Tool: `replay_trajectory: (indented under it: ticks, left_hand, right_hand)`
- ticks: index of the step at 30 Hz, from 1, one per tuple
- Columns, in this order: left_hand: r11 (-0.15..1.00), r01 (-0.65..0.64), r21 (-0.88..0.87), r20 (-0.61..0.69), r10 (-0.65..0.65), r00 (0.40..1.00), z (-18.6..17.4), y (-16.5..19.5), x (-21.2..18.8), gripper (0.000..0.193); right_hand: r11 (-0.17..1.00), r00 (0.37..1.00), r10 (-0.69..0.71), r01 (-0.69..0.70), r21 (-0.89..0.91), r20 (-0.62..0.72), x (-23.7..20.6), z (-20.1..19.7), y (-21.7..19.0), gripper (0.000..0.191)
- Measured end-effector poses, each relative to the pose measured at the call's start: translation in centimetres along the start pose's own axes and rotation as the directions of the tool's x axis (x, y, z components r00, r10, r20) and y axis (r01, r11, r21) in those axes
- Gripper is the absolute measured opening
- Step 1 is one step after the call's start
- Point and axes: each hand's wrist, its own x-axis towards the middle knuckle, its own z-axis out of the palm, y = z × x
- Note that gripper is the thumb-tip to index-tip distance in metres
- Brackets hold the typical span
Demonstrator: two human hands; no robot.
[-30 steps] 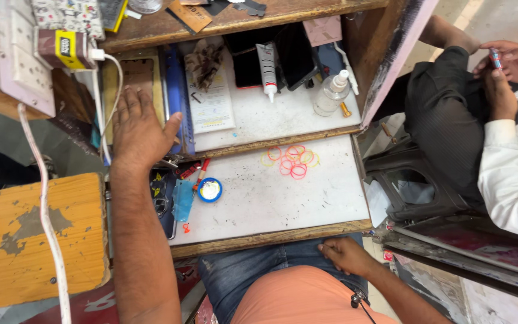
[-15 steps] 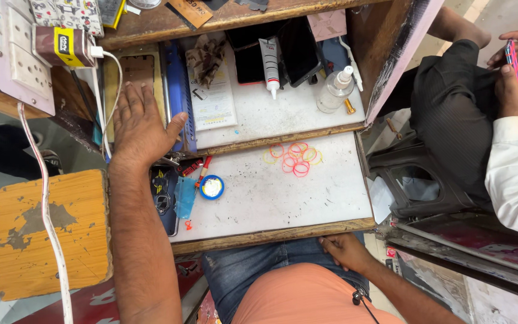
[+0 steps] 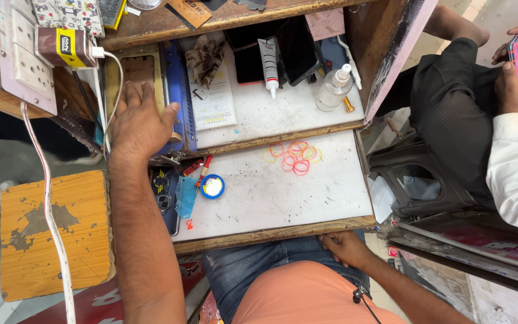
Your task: The person handles a smartphone with a cracked screen, moves a box and a phone case, and then uses a small blue tool to scrape the screen surface. The person continues to scrape the screen repeatedly while another person sits nearby holding a different phone.
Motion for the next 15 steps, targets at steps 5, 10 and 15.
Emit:
replay_trajectory:
  ticks: [5, 10, 15]
  left_hand:
    - [0.999, -0.018, 0.036, -0.223, 0.025, 0.974, -0.8, 0.4, 0.7, 0.04]
    - [0.991, -0.133, -0.033, -0.409, 0.108, 0.906, -0.9, 0.4, 2.1, 0.033]
    - [0.996, -0.091, -0.005, -0.168, 0.089, 0.982, -0.9, 1.5, 3.0, 0.056]
  right_hand:
    - [1.0, 1.0, -0.006, 0.006, 0.006, 0.014, -0.5, 0.0, -0.5, 0.033]
    - [0.994, 0.999, -0.046, 0.044, 0.099, 0.015, -1.0, -0.1, -1.3, 0.026]
    - [0.997, 0.999, -0.038, 0.035, 0.071, 0.029, -1.2, -0.3, -1.3, 0.038]
